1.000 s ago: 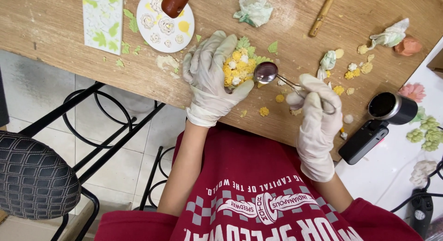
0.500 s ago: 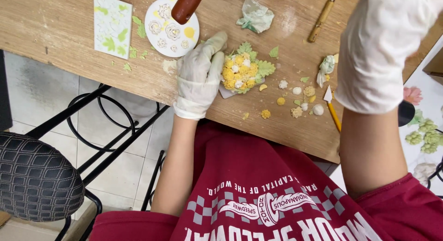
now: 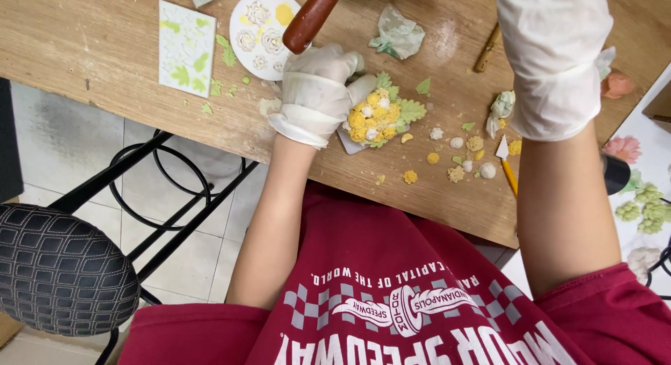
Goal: Decorate a candle base with wax flowers using melted wax.
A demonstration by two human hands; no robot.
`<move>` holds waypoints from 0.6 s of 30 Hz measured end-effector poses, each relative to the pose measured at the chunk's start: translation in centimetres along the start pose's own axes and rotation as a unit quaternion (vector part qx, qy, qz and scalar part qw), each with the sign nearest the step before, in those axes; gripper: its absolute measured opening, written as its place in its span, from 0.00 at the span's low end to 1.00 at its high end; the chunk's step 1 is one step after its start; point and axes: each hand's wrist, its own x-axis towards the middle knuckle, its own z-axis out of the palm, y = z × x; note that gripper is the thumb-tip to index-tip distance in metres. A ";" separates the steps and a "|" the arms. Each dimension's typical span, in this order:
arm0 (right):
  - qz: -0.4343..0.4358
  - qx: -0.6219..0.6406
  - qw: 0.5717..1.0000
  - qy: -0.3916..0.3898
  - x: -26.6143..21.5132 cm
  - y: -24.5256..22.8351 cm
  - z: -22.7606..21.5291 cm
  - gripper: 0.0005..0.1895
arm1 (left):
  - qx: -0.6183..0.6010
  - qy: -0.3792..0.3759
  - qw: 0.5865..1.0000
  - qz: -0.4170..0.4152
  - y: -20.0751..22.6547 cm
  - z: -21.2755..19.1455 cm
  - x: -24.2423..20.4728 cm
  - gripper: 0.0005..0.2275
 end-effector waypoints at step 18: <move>0.256 0.175 0.949 -0.050 -10.9 -18.8 4.1 0.15 | -0.185 0.079 0.979 -0.039 1.5 -1.0 -3.2 0.06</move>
